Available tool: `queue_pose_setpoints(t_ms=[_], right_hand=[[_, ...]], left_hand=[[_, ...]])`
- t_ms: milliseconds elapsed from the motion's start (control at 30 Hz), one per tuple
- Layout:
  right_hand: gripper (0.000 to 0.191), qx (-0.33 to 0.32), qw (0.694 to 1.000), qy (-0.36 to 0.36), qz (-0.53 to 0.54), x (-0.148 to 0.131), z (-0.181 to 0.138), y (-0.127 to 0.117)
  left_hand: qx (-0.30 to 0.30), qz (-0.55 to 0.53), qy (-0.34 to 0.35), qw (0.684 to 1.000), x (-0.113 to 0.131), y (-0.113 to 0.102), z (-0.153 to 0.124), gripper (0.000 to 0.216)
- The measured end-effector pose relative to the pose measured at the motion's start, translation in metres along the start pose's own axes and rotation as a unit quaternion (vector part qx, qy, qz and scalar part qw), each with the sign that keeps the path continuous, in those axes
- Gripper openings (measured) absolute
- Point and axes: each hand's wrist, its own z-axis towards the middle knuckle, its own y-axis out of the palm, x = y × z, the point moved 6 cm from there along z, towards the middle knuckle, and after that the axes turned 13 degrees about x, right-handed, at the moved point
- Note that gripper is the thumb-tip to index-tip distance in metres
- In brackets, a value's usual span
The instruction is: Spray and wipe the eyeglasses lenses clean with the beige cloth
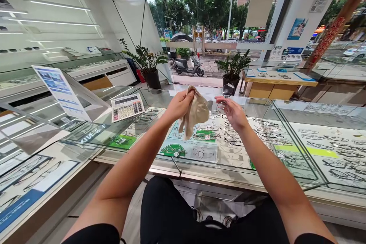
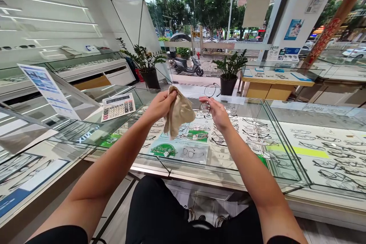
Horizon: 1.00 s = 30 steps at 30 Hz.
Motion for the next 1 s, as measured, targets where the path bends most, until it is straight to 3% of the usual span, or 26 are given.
queue_pose_setpoints(t_ms=[167, 333, 467, 633, 800, 900, 1000], right_hand=[[0.033, -0.006, 0.999, -0.046, -0.010, -0.013, -0.001, 0.002], [0.033, 0.046, 0.997, -0.055, -0.013, -0.015, 0.005, -0.009], [0.036, 0.099, 0.991, -0.089, -0.004, -0.032, 0.020, -0.020], [0.037, 0.116, 0.984, -0.139, -0.006, -0.075, 0.045, -0.019], [0.043, 0.081, 0.979, -0.166, -0.085, -0.107, 0.049, 0.011], [0.046, 0.073, 0.978, -0.169, -0.104, -0.107, 0.046, 0.026], [0.037, 0.082, 0.972, -0.206, -0.081, -0.104, 0.047, 0.028]], left_hand=[[-0.024, 0.020, -0.001, 1.000, 0.023, 0.040, -0.001, 0.045], [-0.066, -0.030, 0.028, 0.997, 0.046, 0.070, 0.003, 0.038], [-0.020, -0.079, 0.071, 0.994, 0.070, 0.077, 0.017, 0.031], [-0.112, -0.238, 0.002, 0.965, 0.096, 0.094, 0.032, 0.067], [-0.019, -0.346, 0.013, 0.938, 0.104, 0.082, 0.037, 0.062], [-0.058, -0.413, -0.046, 0.908, 0.096, 0.083, 0.036, 0.071], [-0.128, -0.421, -0.092, 0.893, 0.089, 0.088, 0.036, 0.066]])
